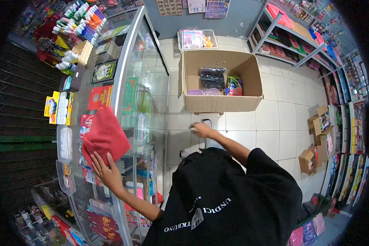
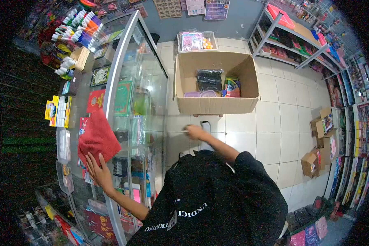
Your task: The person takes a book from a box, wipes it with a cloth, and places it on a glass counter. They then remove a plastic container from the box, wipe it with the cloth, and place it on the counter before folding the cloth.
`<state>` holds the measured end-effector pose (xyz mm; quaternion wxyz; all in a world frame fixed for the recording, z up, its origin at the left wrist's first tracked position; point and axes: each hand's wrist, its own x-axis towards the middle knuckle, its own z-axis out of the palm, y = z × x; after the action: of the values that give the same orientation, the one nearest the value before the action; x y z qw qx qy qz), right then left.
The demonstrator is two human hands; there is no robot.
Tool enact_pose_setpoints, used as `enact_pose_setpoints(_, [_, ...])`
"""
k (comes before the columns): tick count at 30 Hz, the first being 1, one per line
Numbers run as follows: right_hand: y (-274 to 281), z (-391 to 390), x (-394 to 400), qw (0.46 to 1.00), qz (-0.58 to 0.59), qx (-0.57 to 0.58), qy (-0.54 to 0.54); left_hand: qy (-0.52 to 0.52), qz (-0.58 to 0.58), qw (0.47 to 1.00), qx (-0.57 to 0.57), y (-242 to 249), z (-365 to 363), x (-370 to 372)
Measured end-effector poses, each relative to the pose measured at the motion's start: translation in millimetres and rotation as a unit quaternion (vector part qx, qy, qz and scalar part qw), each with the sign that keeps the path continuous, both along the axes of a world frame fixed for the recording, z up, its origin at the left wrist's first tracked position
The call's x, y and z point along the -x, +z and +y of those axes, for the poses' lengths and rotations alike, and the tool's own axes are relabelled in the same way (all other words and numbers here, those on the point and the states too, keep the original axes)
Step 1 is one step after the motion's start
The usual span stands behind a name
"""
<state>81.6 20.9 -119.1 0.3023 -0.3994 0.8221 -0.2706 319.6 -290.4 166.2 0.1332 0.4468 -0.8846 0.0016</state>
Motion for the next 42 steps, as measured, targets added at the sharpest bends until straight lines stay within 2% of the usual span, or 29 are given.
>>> enact_pose_setpoints(2, [-37.5,79.1,12.2,0.995,-0.035,-0.024,-0.093,0.006,-0.003,1.0,-0.014,-1.7,-2.2,5.0])
enact_pose_setpoints(4, [-62.2,150.6,16.5,0.971,-0.082,-0.161,-0.157,-0.014,-0.011,1.0,0.004,-9.9,-14.9,4.6])
enact_pose_setpoints(5, [-71.1,185.7,12.2,0.964,-0.078,-0.177,-0.183,-0.025,-0.014,0.999,0.013,-13.4,-19.7,6.9])
enact_pose_setpoints(7, [-146.6,263.8,0.8,0.942,-0.077,-0.272,-0.18,-0.009,-0.027,1.0,0.001,-17.9,-26.4,12.2])
enact_pose_setpoints(9, [-130.9,292.1,-7.4,0.825,-0.289,-0.405,-0.268,0.044,-0.043,0.998,-0.029,-13.5,-22.4,26.2])
enact_pose_setpoints(11, [-129.2,309.5,-27.0,0.771,-0.356,-0.399,-0.345,0.086,-0.063,0.993,-0.047,-14.5,-22.6,34.8])
enact_pose_setpoints(13, [-124.7,311.6,-31.3,0.802,-0.388,-0.344,-0.297,0.135,-0.077,0.986,-0.058,-14.7,-21.5,45.2])
enact_pose_setpoints(14, [-121.1,305.2,-29.9,0.833,-0.362,-0.315,-0.276,0.162,-0.082,0.981,-0.061,-13.5,-20.1,52.5])
enact_pose_setpoints(17, [-117.3,280.2,-11.5,0.899,-0.257,-0.162,-0.317,0.218,-0.069,0.97,-0.081,-13.2,-19.6,72.2])
enact_pose_setpoints(19, [-98.8,252.6,13.0,0.935,-0.113,-0.081,-0.325,0.255,-0.081,0.96,-0.08,-12.0,-22.4,87.1])
enact_pose_setpoints(21, [-21.3,210.0,49.9,0.95,-0.055,0.019,-0.308,0.253,-0.053,0.963,-0.078,-12.6,-23.9,96.3])
enact_pose_setpoints(23, [24.9,181.4,79.9,0.946,-0.055,0.061,-0.314,0.269,-0.047,0.96,-0.067,-11.9,-21.4,109.2])
enact_pose_setpoints(26, [69.6,154.9,126.9,0.93,0.165,0.22,-0.243,0.271,-0.021,0.962,-0.04,-11.8,-10.7,121.4])
enact_pose_setpoints(29, [60.0,145.2,172.3,0.943,0.211,0.146,-0.213,0.271,-0.032,0.962,0.0,-17.2,-12.9,121.3])
enact_pose_setpoints(31, [30.9,141.6,210.9,0.99,0.006,-0.01,-0.143,0.263,-0.023,0.964,0.004,-17.6,-11.2,121.4])
enact_pose_setpoints(32, [10.7,140.2,227.1,0.986,-0.094,-0.09,-0.103,0.259,-0.018,0.966,0.007,-16.7,-10.0,120.6])
enact_pose_setpoints(33, [-27.1,143.7,237.5,0.986,-0.103,-0.126,-0.025,0.259,-0.021,0.966,0.011,-17.5,-10.5,116.1])
enact_pose_setpoints(35, [-48.6,140.4,256.5,0.975,-0.063,-0.163,0.138,0.253,-0.016,0.967,0.023,-21.9,-16.2,114.2])
enact_pose_setpoints(38, [-140.2,128.3,270.9,0.984,-0.004,-0.144,0.103,0.267,-0.017,0.963,0.032,-22.3,-20.3,117.2])
enact_pose_setpoints(42, [-163.2,119.0,287.5,0.96,-0.145,-0.236,0.038,0.264,-0.015,0.964,0.022,-20.5,-13.6,118.3])
